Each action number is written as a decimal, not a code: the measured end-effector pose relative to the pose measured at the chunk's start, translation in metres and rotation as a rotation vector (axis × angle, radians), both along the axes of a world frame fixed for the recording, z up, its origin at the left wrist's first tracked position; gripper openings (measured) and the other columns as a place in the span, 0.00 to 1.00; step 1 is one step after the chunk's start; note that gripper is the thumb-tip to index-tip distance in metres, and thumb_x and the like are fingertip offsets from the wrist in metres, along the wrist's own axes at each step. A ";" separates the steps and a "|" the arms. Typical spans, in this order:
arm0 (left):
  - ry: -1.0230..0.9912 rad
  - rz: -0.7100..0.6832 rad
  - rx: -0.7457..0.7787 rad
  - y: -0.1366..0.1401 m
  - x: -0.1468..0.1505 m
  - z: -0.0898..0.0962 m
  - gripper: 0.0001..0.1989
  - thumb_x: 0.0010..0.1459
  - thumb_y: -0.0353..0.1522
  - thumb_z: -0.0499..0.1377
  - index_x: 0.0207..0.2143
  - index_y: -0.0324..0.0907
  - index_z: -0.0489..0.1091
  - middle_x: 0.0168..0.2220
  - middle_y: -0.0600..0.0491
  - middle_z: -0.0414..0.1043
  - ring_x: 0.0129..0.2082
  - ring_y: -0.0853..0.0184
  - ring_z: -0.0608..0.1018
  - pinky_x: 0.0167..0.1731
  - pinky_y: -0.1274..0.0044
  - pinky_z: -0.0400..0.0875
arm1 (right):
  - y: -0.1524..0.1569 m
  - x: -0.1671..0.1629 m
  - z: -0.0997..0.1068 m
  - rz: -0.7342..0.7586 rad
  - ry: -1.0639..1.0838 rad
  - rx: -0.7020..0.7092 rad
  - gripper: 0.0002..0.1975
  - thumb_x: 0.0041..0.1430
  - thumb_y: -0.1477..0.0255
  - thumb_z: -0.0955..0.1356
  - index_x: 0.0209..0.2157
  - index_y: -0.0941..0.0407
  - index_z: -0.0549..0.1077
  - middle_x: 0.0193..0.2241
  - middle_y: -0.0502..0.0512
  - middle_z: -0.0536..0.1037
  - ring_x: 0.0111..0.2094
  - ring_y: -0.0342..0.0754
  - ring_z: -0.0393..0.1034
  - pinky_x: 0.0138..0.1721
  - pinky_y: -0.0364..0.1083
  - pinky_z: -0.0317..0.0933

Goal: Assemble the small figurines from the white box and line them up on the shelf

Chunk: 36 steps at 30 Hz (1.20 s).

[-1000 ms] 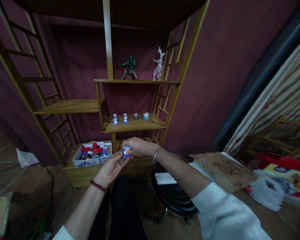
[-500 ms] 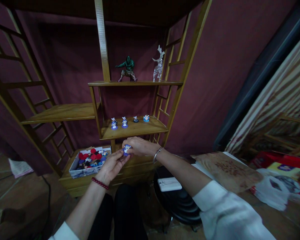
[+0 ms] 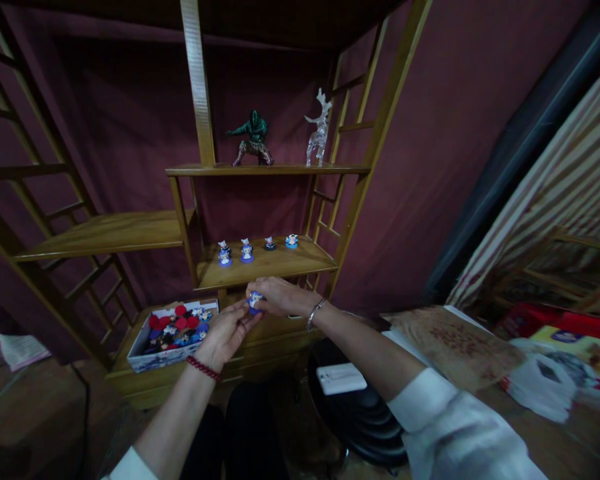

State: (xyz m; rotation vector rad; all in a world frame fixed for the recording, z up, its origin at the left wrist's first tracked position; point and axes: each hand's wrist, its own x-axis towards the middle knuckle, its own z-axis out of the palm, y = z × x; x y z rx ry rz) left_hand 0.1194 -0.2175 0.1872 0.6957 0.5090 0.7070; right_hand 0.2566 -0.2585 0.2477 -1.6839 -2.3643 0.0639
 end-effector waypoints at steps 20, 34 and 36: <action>0.037 -0.051 0.048 0.031 0.047 0.015 0.11 0.47 0.16 0.50 0.23 0.33 0.69 0.27 0.47 0.74 0.31 0.66 0.76 0.40 0.71 0.71 | 0.021 0.040 0.008 -0.101 0.029 0.071 0.09 0.50 0.76 0.65 0.36 0.57 0.68 0.32 0.53 0.72 0.33 0.44 0.65 0.33 0.40 0.53; 0.095 -0.045 0.052 0.033 0.045 0.012 0.12 0.46 0.14 0.50 0.24 0.33 0.69 0.26 0.48 0.74 0.28 0.68 0.76 0.37 0.74 0.72 | 0.028 0.037 -0.002 -0.077 0.091 0.048 0.12 0.49 0.78 0.65 0.38 0.54 0.68 0.34 0.51 0.73 0.35 0.43 0.66 0.34 0.40 0.54; 0.097 -0.046 0.056 0.033 0.044 0.011 0.11 0.46 0.14 0.50 0.23 0.32 0.69 0.26 0.47 0.74 0.28 0.68 0.76 0.37 0.74 0.72 | 0.027 0.035 0.000 -0.090 0.081 0.042 0.11 0.49 0.77 0.65 0.37 0.55 0.69 0.33 0.52 0.73 0.35 0.44 0.66 0.34 0.40 0.54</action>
